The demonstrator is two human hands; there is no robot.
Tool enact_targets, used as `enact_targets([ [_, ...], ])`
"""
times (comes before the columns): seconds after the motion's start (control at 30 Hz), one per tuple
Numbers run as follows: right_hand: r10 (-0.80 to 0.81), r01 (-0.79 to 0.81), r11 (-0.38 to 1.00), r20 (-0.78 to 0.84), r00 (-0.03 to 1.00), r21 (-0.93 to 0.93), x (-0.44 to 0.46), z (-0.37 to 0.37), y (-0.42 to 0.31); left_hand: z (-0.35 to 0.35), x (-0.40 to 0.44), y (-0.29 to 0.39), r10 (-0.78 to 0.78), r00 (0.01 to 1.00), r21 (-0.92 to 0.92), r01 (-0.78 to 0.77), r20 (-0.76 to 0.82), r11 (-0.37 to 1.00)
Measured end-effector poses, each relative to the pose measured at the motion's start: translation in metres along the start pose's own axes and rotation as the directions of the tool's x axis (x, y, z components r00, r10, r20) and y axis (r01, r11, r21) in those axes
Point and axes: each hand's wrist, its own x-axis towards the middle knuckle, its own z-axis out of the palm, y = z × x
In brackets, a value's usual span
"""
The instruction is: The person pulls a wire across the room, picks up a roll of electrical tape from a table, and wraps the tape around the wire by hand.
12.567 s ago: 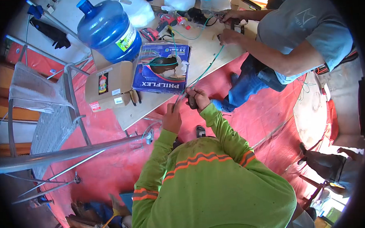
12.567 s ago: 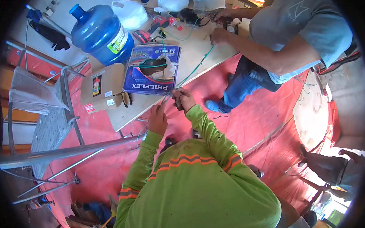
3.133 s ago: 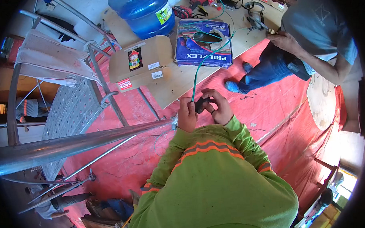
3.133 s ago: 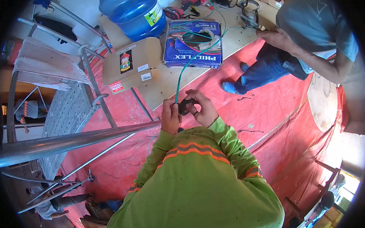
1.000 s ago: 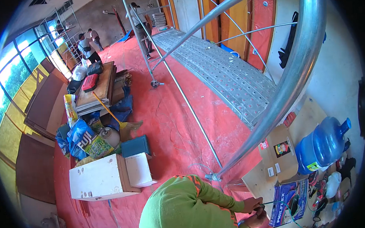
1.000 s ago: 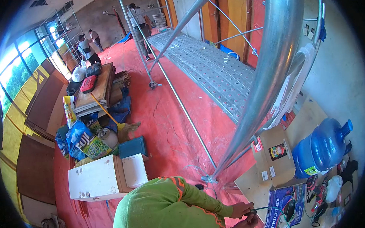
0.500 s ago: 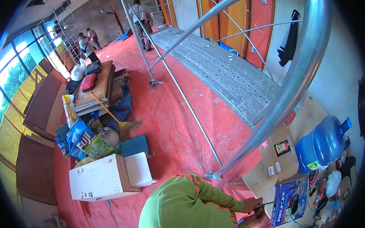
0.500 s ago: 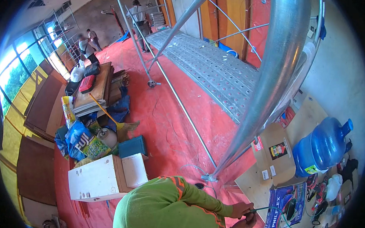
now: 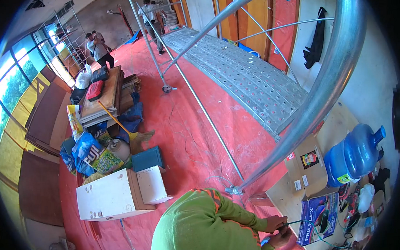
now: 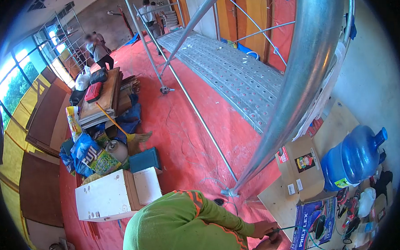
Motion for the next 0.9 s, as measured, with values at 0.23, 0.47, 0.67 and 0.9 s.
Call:
enact_targets([
  [0.23, -0.001, 0.001, 1.0, -0.005, 1.0, -0.002, 0.002, -0.004, 0.004, -0.006, 0.002, 0.02, -0.013, 0.999, -0.108, 0.019, 0.05, 0.994],
  [0.47, -0.015, 0.015, 1.0, -0.051, 0.999, 0.004, -0.001, -0.007, 0.015, -0.015, -0.003, 0.034, -0.076, 0.996, -0.037, 0.078, 0.053, 0.996],
  [0.67, -0.022, 0.025, 0.993, 0.029, 0.999, -0.111, -0.007, -0.01, 0.007, -0.026, -0.008, 0.041, -0.186, 0.976, 0.052, 0.181, 0.111, 0.982],
  [0.9, 0.155, -0.152, 0.984, -0.033, 0.987, 0.095, -0.01, 0.009, -0.012, -0.018, -0.004, 0.018, -0.138, 0.984, 0.106, 0.126, 0.113, 0.986],
])
